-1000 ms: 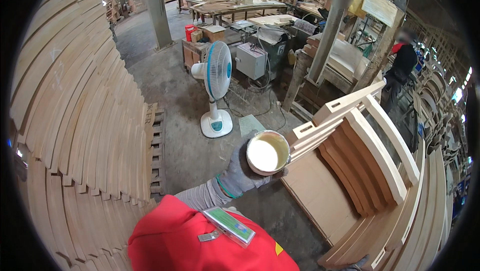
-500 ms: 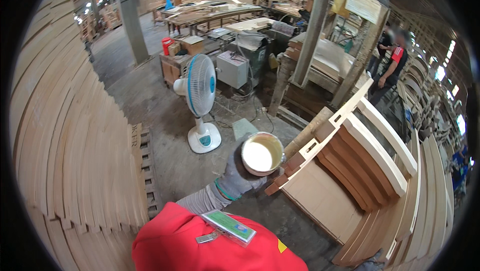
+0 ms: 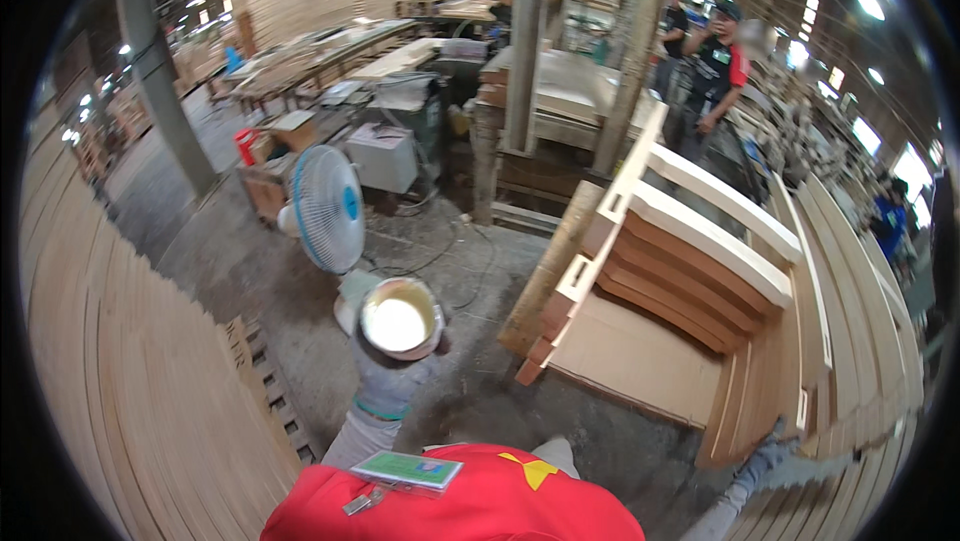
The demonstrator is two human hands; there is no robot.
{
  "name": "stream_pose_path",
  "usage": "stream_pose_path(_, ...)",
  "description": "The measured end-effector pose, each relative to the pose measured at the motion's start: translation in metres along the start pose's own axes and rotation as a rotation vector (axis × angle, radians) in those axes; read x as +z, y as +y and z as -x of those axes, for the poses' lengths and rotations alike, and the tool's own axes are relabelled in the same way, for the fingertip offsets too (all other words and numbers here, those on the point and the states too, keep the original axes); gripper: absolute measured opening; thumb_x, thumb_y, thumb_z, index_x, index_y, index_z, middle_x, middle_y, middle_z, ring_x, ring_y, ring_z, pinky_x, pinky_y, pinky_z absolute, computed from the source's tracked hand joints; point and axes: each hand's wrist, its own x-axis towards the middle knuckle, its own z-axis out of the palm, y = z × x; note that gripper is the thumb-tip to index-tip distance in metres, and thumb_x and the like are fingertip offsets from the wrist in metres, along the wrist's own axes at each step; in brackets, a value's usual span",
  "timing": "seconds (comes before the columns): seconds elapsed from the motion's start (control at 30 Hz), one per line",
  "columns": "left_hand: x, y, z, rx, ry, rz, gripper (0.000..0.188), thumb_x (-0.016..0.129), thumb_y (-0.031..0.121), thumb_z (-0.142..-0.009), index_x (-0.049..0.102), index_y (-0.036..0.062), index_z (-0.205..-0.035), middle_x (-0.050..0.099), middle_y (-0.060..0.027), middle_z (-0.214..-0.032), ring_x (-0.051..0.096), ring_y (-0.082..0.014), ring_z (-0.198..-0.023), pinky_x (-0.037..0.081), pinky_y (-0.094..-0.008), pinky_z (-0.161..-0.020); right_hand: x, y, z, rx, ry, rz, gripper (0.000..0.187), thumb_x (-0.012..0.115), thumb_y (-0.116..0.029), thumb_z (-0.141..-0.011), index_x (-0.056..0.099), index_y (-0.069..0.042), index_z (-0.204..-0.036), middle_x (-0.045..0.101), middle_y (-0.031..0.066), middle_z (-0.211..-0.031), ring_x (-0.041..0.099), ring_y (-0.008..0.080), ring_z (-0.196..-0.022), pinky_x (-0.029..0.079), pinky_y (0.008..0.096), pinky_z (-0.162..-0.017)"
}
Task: The person applies a white finish to wooden chair frames using a brush and a small container. They repeatedly dip the brush into the container and paint the edges and surfaces of the frames, then place the finished pieces onto a stack.
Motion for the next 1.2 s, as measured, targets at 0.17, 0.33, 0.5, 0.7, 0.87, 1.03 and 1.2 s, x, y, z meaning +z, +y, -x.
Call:
stream_pose_path(0.17, 0.017, -0.007, -0.002, -0.022, 0.029, -0.204, 0.055, 0.064, -0.009, -0.071, 0.043, 0.0035, -0.120, 0.058, -0.0125, -0.099, 0.061, -0.0228, -0.076, 0.053, -0.0343, -0.060, 0.005, 0.021, -0.002, 0.045, 0.154, 0.045, 0.085, 0.059, -0.054, -0.079, 0.035, 0.012, -0.128, 0.041, 0.0284, -0.129, 0.046, 0.0371, -0.114, 0.038, 0.0378, -0.096)
stream_pose_path(0.33, 0.029, -0.007, 0.002, 0.152, -0.034, -0.491, 0.040, 0.063, -0.004, -0.076, 0.044, 0.0035, -0.110, 0.056, -0.0095, -0.083, 0.059, -0.0200, -0.067, 0.051, -0.0314, -0.055, 0.004, 0.004, 0.005, 0.114, 0.030, -0.146, 0.080, 0.062, -0.047, -0.080, 0.036, 0.012, -0.128, 0.041, 0.0287, -0.130, 0.044, 0.0386, -0.117, 0.036, 0.0371, -0.099)
stream_pose_path(0.5, 0.031, -0.015, -0.003, -0.079, 0.054, -0.060, 0.035, 0.059, -0.001, -0.079, 0.044, 0.0037, -0.111, 0.055, -0.0110, -0.085, 0.058, -0.0205, -0.071, 0.050, -0.0324, -0.057, 0.006, 0.033, 0.000, -0.115, 0.193, 0.084, 0.070, 0.066, -0.038, -0.080, 0.041, 0.009, -0.126, 0.048, 0.0272, -0.121, 0.048, 0.0362, -0.112, 0.038, 0.0363, -0.096)
stream_pose_path(0.7, 0.015, -0.006, -0.006, -0.166, 0.028, 0.242, 0.042, 0.044, 0.032, -0.089, 0.044, -0.0014, -0.115, 0.055, -0.0201, -0.093, 0.057, -0.0290, -0.073, 0.048, -0.0399, -0.064, 0.002, 0.006, 0.004, 0.006, 0.224, -0.135, 0.061, 0.067, -0.036, -0.079, 0.047, 0.007, -0.118, 0.055, 0.0254, -0.111, 0.053, 0.0343, -0.101, 0.041, 0.0380, -0.089)
stream_pose_path(0.87, 0.030, -0.006, -0.002, -0.267, 0.158, 0.343, 0.038, 0.046, 0.033, -0.088, 0.047, 0.0027, -0.111, 0.056, -0.0182, -0.089, 0.057, -0.0287, -0.070, 0.049, -0.0401, -0.061, -0.007, -0.011, 0.013, 0.004, 0.177, -0.181, 0.064, 0.069, -0.039, -0.077, 0.048, 0.008, -0.116, 0.055, 0.0247, -0.111, 0.054, 0.0347, -0.099, 0.042, 0.0381, -0.087)
stream_pose_path(1.03, 0.036, -0.012, 0.003, -0.196, 0.007, 0.199, 0.037, 0.044, 0.033, -0.088, 0.047, 0.0037, -0.110, 0.056, -0.0173, -0.091, 0.057, -0.0287, -0.075, 0.049, -0.0396, -0.062, -0.001, -0.001, 0.005, 0.018, 0.225, -0.132, 0.071, 0.070, -0.046, -0.073, 0.049, 0.007, -0.115, 0.056, 0.0247, -0.111, 0.054, 0.0366, -0.099, 0.043, 0.0394, -0.086)
stream_pose_path(1.2, 0.024, -0.020, 0.007, -0.098, 0.023, 0.090, 0.036, 0.043, 0.033, -0.089, 0.045, 0.0045, -0.112, 0.056, -0.0161, -0.092, 0.057, -0.0279, -0.078, 0.049, -0.0401, -0.063, 0.001, 0.001, 0.003, 0.027, 0.180, -0.164, 0.071, 0.070, -0.047, -0.073, 0.050, 0.007, -0.115, 0.056, 0.0241, -0.111, 0.054, 0.0345, -0.100, 0.043, 0.0397, -0.085)
